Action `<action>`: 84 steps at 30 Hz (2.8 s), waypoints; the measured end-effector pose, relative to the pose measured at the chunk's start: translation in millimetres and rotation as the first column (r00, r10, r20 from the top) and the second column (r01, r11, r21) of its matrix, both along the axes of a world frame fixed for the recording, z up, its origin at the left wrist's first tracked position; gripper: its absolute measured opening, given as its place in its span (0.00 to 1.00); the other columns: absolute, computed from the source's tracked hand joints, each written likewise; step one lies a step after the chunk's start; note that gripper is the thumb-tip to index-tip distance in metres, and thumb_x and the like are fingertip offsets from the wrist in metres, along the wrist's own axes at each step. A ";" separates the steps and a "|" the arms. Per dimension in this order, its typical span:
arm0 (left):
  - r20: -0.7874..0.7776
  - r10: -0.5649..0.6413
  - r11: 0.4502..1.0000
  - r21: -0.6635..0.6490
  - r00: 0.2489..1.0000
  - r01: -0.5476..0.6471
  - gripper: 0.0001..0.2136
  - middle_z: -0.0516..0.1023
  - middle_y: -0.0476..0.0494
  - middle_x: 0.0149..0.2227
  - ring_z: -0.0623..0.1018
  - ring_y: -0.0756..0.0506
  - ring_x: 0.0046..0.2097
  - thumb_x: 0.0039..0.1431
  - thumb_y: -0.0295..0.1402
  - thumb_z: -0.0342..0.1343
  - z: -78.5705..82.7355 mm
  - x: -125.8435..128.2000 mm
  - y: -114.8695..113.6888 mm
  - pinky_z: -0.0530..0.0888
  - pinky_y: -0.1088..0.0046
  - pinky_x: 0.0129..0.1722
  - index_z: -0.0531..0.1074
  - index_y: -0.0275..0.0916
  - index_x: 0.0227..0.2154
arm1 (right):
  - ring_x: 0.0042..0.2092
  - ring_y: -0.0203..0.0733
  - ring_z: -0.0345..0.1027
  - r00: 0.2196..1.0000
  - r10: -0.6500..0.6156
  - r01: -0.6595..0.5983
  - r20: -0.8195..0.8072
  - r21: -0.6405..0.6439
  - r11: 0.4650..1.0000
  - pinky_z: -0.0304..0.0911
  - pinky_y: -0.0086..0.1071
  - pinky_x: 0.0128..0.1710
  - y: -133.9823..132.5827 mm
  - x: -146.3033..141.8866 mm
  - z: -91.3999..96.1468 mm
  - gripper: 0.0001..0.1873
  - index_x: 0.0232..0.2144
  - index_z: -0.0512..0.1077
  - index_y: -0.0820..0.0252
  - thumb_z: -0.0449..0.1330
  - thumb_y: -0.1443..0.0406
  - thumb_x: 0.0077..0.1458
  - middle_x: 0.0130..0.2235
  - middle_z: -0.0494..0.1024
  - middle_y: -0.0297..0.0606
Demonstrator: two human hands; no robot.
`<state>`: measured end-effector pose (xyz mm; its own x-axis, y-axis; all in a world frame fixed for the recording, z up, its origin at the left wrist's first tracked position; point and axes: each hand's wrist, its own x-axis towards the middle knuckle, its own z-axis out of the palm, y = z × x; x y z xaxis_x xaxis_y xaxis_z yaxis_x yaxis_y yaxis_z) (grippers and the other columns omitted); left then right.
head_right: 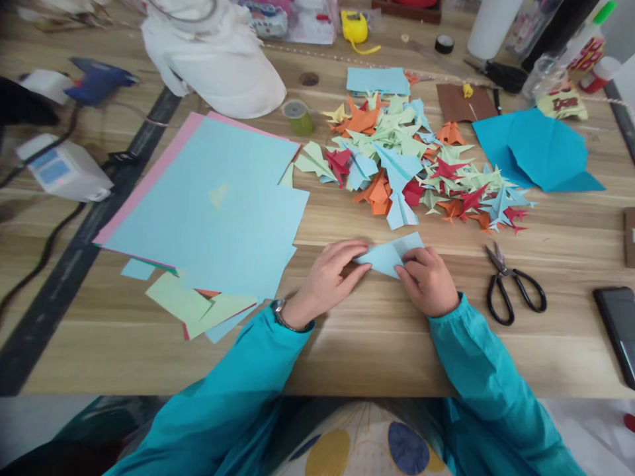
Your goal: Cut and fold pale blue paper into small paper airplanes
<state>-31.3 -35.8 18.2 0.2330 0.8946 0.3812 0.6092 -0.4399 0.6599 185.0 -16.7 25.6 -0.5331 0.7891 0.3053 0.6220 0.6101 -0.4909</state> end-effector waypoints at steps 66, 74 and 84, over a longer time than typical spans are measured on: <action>-0.587 0.070 0.983 -0.096 0.806 -0.155 0.28 0.57 0.26 0.62 0.57 0.26 0.63 0.60 0.42 0.47 8.5 46.4 -59.6 0.61 0.49 0.56 0.61 0.27 0.57 | 0.30 0.39 0.68 0.989 -0.115 0.123 0.089 -0.087 0.989 0.65 0.32 0.30 -7.5 -3.5 -0.2 0.13 0.40 0.77 0.65 0.56 0.65 0.58 0.28 0.75 0.40; -0.580 0.052 0.981 -0.121 0.813 -0.149 0.28 0.56 0.27 0.63 0.56 0.26 0.63 0.61 0.43 0.46 9.8 46.0 -57.8 0.61 0.49 0.56 0.61 0.27 0.58 | 0.30 0.40 0.69 0.991 -0.108 0.115 0.080 -0.090 0.989 0.65 0.32 0.30 -7.4 -2.0 -1.6 0.13 0.40 0.77 0.66 0.56 0.65 0.57 0.28 0.75 0.41; -0.570 0.046 0.979 -0.139 0.820 -0.151 0.28 0.56 0.28 0.63 0.55 0.26 0.63 0.60 0.42 0.46 9.0 45.9 -57.4 0.61 0.48 0.56 0.60 0.28 0.58 | 0.30 0.40 0.69 0.990 -0.121 0.128 0.073 -0.105 0.986 0.65 0.32 0.30 -7.3 -1.8 -2.1 0.13 0.40 0.76 0.65 0.56 0.65 0.57 0.28 0.75 0.41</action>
